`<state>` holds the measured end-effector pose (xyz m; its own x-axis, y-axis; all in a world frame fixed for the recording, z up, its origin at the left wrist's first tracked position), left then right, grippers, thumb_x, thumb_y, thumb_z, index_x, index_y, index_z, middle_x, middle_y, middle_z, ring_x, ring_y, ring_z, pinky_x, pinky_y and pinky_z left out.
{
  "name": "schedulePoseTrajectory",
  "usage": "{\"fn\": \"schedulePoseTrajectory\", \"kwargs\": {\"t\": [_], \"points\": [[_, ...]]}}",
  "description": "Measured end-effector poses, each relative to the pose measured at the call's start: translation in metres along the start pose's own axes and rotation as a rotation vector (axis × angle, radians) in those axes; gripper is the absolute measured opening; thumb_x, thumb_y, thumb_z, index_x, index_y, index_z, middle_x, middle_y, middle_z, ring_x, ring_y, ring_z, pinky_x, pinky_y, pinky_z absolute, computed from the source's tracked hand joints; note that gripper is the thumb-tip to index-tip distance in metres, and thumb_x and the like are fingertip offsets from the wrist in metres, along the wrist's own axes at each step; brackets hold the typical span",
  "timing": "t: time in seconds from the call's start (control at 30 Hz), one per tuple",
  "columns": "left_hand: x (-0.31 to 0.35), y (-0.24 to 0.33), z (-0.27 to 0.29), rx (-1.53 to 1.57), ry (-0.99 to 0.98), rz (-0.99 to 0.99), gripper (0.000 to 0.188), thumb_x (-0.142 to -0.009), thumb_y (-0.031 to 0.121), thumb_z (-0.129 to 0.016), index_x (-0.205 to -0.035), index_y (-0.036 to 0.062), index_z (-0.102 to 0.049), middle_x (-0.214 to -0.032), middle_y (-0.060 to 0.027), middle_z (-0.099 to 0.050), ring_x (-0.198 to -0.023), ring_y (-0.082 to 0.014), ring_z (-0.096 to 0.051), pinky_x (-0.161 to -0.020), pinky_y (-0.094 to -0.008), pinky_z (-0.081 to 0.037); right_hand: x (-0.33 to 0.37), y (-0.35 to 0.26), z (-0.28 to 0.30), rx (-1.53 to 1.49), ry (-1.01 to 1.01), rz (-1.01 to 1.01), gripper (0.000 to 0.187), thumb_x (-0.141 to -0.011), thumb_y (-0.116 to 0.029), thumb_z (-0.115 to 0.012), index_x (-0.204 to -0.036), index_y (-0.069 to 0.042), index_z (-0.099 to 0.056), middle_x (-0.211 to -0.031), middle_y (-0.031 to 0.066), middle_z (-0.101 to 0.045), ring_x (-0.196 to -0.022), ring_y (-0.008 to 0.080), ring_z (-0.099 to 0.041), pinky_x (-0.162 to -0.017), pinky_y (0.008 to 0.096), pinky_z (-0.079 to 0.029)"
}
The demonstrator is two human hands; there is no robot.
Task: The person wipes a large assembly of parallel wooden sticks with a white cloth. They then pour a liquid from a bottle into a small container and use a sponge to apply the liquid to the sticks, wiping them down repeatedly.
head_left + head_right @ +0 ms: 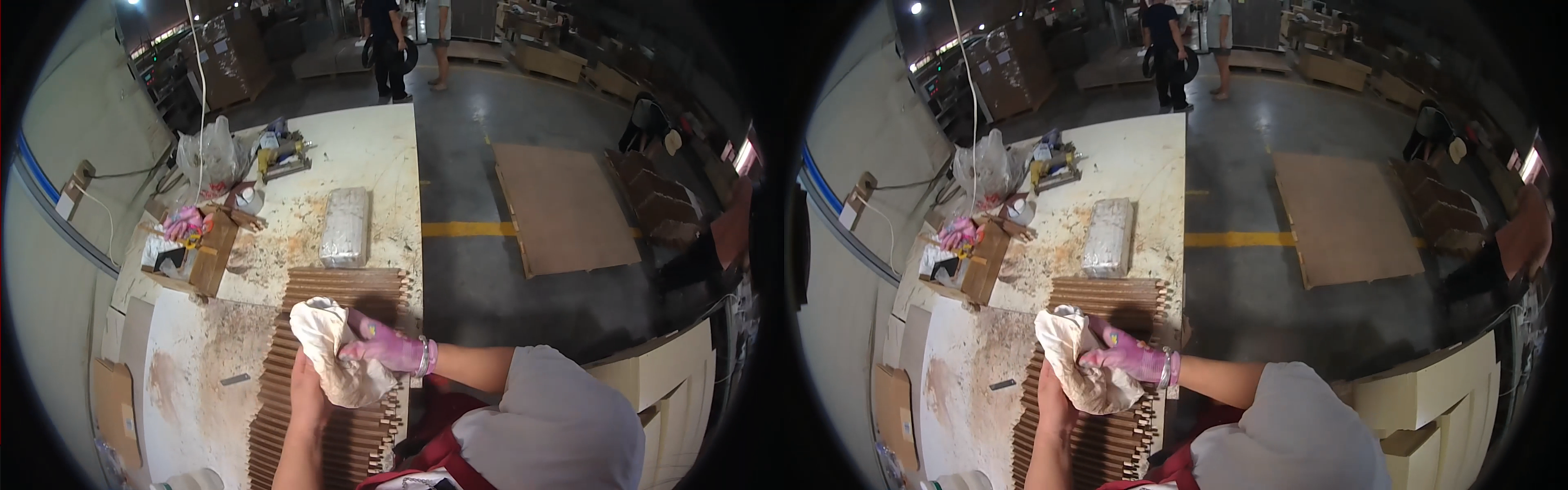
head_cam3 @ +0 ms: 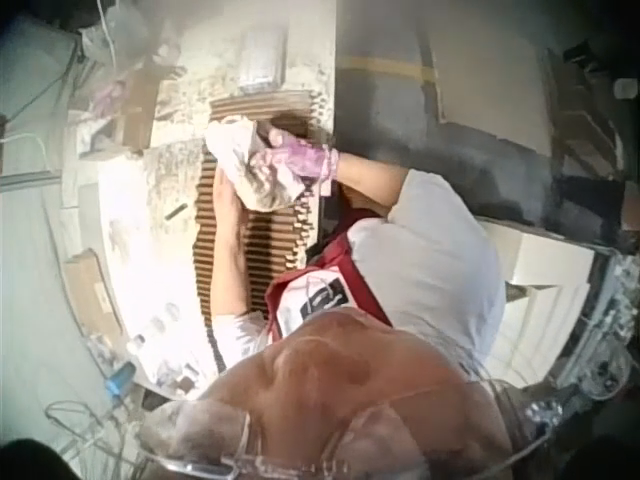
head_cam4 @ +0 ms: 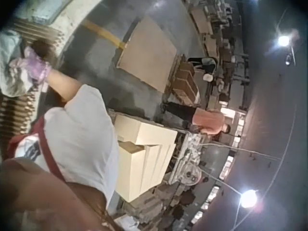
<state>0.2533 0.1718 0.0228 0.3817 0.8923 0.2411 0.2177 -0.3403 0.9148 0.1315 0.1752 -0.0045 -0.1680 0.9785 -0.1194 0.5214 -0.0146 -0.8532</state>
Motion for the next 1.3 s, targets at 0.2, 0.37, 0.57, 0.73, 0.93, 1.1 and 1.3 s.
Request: {"fn": "schedulePoseTrajectory", "kwargs": {"t": [0.2, 0.37, 0.57, 0.73, 0.93, 1.1, 1.3], "points": [[-0.035, 0.033, 0.030, -0.740, -0.040, -0.424, 0.036, -0.100, 0.021, -0.046, -0.125, -0.0031, -0.052, -0.127, -0.0153, -0.056, -0.119, -0.0294, -0.052, -0.102, -0.0374, -0.038, -0.015, -0.086, 0.014, 0.821, 0.145, 0.038, 0.069, -0.077, -0.013, -0.075, -0.136, 0.001, -0.041, -0.122, 0.0129, -0.056, -0.111, 0.0226, -0.058, -0.096, 0.0357, -0.050], [-0.070, -0.035, 0.052, -1.784, 0.003, -0.460, 0.044, -0.091, 0.022, -0.054, -0.133, 0.0125, -0.050, -0.145, -0.0106, -0.039, -0.138, -0.0377, -0.028, -0.111, -0.0572, -0.019, -0.011, -0.028, -0.033, 1.888, -0.192, 0.619, 0.054, -0.083, -0.015, -0.060, -0.135, -0.014, -0.049, -0.119, 0.0131, -0.058, -0.109, 0.0255, -0.058, -0.081, 0.0354, -0.053], [-0.077, -0.034, 0.038, -1.664, 0.078, -0.568, 0.037, -0.096, 0.035, -0.046, -0.127, 0.0157, -0.055, -0.139, -0.0083, -0.047, -0.134, -0.0339, -0.035, -0.109, -0.0545, -0.023, 0.035, -0.004, -0.008, 1.729, -0.593, 0.309, 0.036, -0.081, -0.017, -0.060, -0.117, -0.017, -0.061, -0.105, 0.0104, -0.062, -0.089, 0.0317, -0.064, -0.074, 0.0424, -0.052], [-0.071, -0.027, 0.049, -1.640, 0.124, -0.588, 0.040, -0.096, 0.036, -0.048, -0.128, 0.0133, -0.055, -0.138, -0.0091, -0.048, -0.132, -0.0344, -0.037, -0.108, -0.0546, -0.025, 0.039, -0.061, -0.021, 1.826, -0.724, 0.224, 0.036, -0.077, -0.024, -0.065, -0.112, -0.018, -0.063, -0.098, 0.0076, -0.060, -0.083, 0.0271, -0.065, -0.067, 0.0388, -0.052], [-0.056, -0.032, 0.048, -1.752, 0.071, -0.673, 0.044, -0.094, 0.037, -0.051, -0.135, 0.0205, -0.050, -0.145, -0.0030, -0.042, -0.135, -0.0333, -0.035, -0.108, -0.0570, -0.024, 0.034, 0.026, -0.082, 1.468, -0.632, 0.392, 0.039, -0.086, -0.020, -0.056, -0.124, -0.012, -0.053, -0.079, 0.0107, -0.061, -0.070, 0.0311, -0.062, -0.061, 0.0419, -0.049], [-0.052, -0.032, 0.059, -1.699, 0.076, -0.566, 0.045, -0.096, 0.038, -0.049, -0.137, 0.0207, -0.046, -0.145, -0.0048, -0.041, -0.136, -0.0326, -0.033, -0.109, -0.0560, -0.024, 0.096, 0.018, -0.079, 1.504, -1.220, 0.164, 0.021, -0.089, -0.021, -0.055, -0.102, -0.006, -0.059, -0.094, 0.0146, -0.061, -0.081, 0.0338, -0.062, -0.068, 0.0412, -0.052], [-0.054, -0.003, 0.029, -1.213, -0.036, -0.579, 0.055, -0.096, 0.046, -0.045, -0.138, 0.0102, -0.046, -0.144, -0.0127, -0.041, -0.136, -0.0346, -0.034, -0.111, -0.0506, -0.026, 0.014, -0.112, -0.011, 0.772, -0.649, -0.028, 0.043, -0.092, -0.027, -0.061, -0.128, -0.004, -0.053, -0.121, 0.0144, -0.059, -0.115, 0.0283, -0.057, -0.100, 0.0377, -0.046]]}}
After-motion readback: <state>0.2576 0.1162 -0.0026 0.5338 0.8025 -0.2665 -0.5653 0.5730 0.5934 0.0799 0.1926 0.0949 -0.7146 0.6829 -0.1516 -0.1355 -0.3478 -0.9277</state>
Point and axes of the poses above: each hand's wrist, its own x-axis away from the middle knuckle, its own z-axis out of the back of the hand, y = z × x, the point moved 8 cm from there along -x, towards the middle knuckle
